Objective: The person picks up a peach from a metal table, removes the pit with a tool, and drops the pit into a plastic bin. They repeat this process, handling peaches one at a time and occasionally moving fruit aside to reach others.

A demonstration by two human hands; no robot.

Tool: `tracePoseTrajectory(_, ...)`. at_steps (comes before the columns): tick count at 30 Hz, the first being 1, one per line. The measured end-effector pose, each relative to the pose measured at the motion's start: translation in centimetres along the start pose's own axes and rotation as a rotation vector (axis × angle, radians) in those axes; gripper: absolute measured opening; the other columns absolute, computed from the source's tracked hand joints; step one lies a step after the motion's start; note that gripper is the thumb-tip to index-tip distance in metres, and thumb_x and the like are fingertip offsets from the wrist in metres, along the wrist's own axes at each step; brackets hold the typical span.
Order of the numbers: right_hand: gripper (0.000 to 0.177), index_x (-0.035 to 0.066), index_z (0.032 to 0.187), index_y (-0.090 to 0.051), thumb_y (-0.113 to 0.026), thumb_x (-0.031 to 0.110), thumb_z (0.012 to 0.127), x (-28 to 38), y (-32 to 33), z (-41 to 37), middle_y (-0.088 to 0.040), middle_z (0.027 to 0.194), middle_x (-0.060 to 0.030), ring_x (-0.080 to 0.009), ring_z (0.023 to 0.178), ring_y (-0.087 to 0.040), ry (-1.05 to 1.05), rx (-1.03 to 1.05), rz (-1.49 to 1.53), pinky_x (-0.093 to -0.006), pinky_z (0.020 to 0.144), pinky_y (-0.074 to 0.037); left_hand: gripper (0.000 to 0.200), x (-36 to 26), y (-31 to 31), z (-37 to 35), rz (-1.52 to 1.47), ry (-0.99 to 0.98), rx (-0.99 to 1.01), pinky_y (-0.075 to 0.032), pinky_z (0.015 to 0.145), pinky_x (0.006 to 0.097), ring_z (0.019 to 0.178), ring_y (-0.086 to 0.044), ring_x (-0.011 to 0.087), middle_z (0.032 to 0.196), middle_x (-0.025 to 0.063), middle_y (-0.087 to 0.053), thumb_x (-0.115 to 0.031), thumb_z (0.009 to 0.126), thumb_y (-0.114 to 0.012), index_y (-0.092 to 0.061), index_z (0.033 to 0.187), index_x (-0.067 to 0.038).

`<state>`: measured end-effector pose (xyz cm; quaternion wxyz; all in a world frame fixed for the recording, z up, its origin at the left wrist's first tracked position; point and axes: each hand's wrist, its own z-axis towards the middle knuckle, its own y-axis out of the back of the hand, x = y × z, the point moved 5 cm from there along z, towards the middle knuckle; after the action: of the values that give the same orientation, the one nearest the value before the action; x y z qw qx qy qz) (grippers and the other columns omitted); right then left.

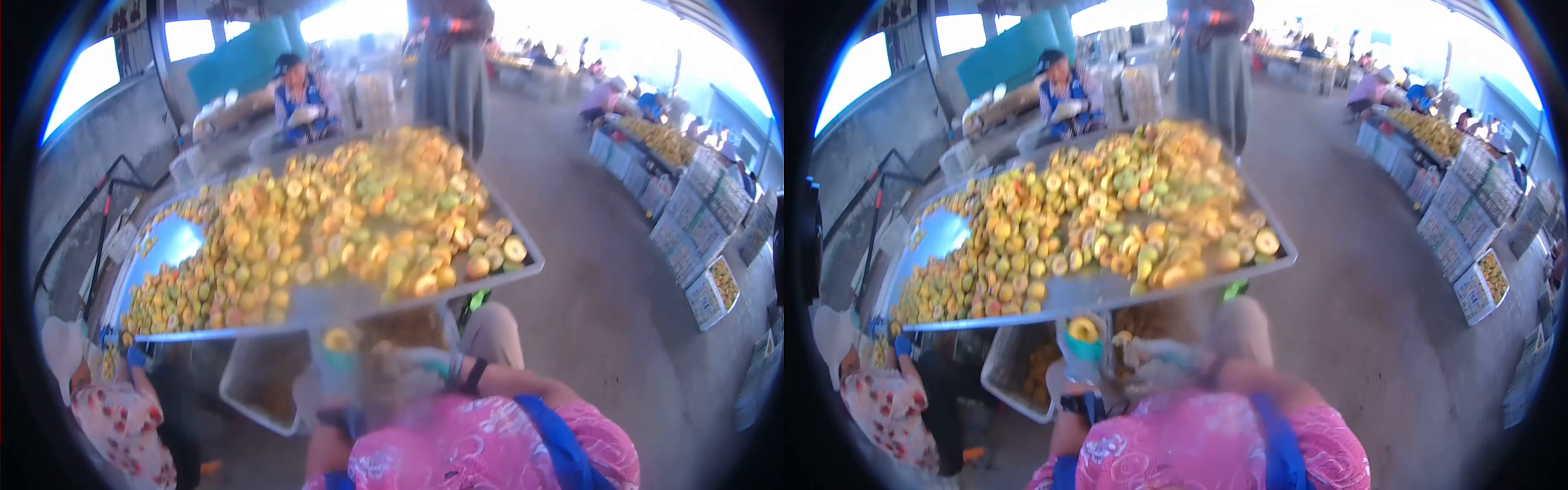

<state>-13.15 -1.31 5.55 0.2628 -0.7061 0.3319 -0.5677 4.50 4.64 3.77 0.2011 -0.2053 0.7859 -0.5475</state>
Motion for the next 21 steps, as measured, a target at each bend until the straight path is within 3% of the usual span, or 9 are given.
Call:
tracePoseTrajectory(2, 0.027, 0.017, 0.119, -0.058, -0.055, 0.031, 0.096, -1.1, 4.0, 1.6, -0.06, 0.083, 0.0029, -0.0167, 0.075, -0.059, -0.109, 0.016, 0.132, -0.0421, 0.089, -0.05, 0.029, -9.1, 4.8, 3.0, 0.538, -0.434, 0.09, -0.052, 0.077, 0.0335, 0.089, -0.057, 0.0171, 0.099, 0.0066, -0.061, -0.032, 0.094, -0.058, -0.059, 0.108, -0.005)
tracePoseTrajectory(3, 0.035, 0.01, 0.126, -0.054, -0.05, 0.032, 0.1, 0.5, 1.3, 0.7, -0.058, 0.085, 0.0043, -0.0045, 0.065, -0.057, -0.009, -0.029, 0.245, -0.0178, 0.053, -0.048, 0.029, -12.1, 4.4, 1.6, 0.884, -0.697, 0.001, -0.05, 0.081, 0.0323, 0.092, -0.057, 0.0166, 0.102, 0.0071, -0.061, -0.029, 0.096, -0.056, -0.059, 0.11, -0.004)
tracePoseTrajectory(5, 0.036, 0.017, 0.101, -0.058, -0.047, 0.051, 0.097, -0.7, 3.9, 1.6, -0.033, 0.057, 0.0071, -0.004, 0.038, -0.029, -0.189, -0.097, 0.298, -0.022, 0.034, -0.027, 0.028, -15.0, 3.9, 0.0, 1.263, -0.934, -0.119, -0.049, 0.084, 0.0312, 0.095, -0.056, 0.016, 0.104, 0.0077, -0.061, -0.026, 0.097, -0.055, -0.059, 0.111, -0.003)
tracePoseTrajectory(8, 0.037, 0.019, 0.1, -0.059, -0.046, 0.054, 0.096, -5.2, 11.5, 5.3, -0.037, 0.058, 0.0075, -0.0057, 0.038, -0.029, -0.244, -0.469, 0.169, -0.0239, 0.033, -0.024, 0.045, -15.5, 2.7, 1.5, 1.596, -1.093, -0.224, -0.041, 0.101, 0.0376, 0.113, -0.053, 0.0295, 0.123, 0.0184, -0.056, -0.031, 0.096, -0.055, -0.053, 0.123, 0.003)
tracePoseTrajectory(10, 0.041, 0.017, 0.111, -0.061, -0.049, 0.053, 0.095, -5.9, 12.5, 6.4, -0.056, 0.078, 0.0007, -0.0133, 0.064, -0.05, -0.169, -0.427, 0.096, -0.0274, 0.054, -0.043, 0.035, -10.4, 0.8, 4.6, 2.485, -1.416, 0.225, -0.044, 0.094, 0.0306, 0.107, -0.053, 0.0186, 0.12, 0.0105, -0.057, -0.018, 0.095, -0.056, -0.053, 0.124, 0.001)
tracePoseTrajectory(12, 0.037, 0.009, 0.124, -0.054, -0.047, 0.037, 0.1, -4.4, 10.5, 6.9, -0.061, 0.117, -0.0049, -0.0167, 0.103, -0.057, -0.058, -0.421, 0.082, -0.0345, 0.091, -0.048, 0.047, -8.5, 0.2, 8.6, 2.11, -1.212, 0.124, -0.044, 0.096, 0.0333, 0.109, -0.053, 0.0218, 0.125, 0.0122, -0.054, -0.018, 0.092, -0.061, -0.046, 0.132, 0.001)
tracePoseTrajectory(14, 0.039, 0.006, 0.124, -0.054, -0.048, 0.036, 0.1, -4.7, 11.4, 8.9, -0.062, 0.111, -0.0038, -0.0167, 0.097, -0.06, -0.024, -0.278, -0.024, -0.0339, 0.087, -0.051, 0.056, -6.1, 2.1, 14.5, 2.165, -0.797, 0.0, -0.042, 0.099, 0.0385, 0.114, -0.053, 0.0286, 0.128, 0.0168, -0.051, -0.019, 0.089, -0.064, -0.04, 0.137, -0.003)
tracePoseTrajectory(16, 0.042, 0.002, 0.125, -0.052, -0.043, 0.035, 0.102, -4.2, 13.9, 10.4, -0.063, 0.109, -0.0068, -0.0167, 0.095, -0.06, 0.189, -0.303, -0.827, -0.0343, 0.083, -0.051, 0.063, -2.6, -2.7, 14.3, 2.289, -0.912, 0.2, -0.041, 0.1, 0.0427, 0.118, -0.049, 0.0372, 0.131, 0.0209, -0.047, -0.022, 0.086, -0.066, -0.037, 0.14, -0.009)
tracePoseTrajectory(21, 0.027, 0.005, 0.116, -0.054, -0.041, 0.013, 0.094, -7.4, 18.3, 11.3, -0.053, 0.1, -0.0117, -0.0257, 0.099, -0.053, 0.282, 0.01, -0.748, -0.0349, 0.091, -0.043, 0.062, 1.1, -4.0, 17.7, 2.417, -1.04, 0.316, -0.043, 0.098, 0.0462, 0.116, -0.049, 0.0415, 0.129, 0.023, -0.048, -0.028, 0.08, -0.068, -0.045, 0.135, -0.009)
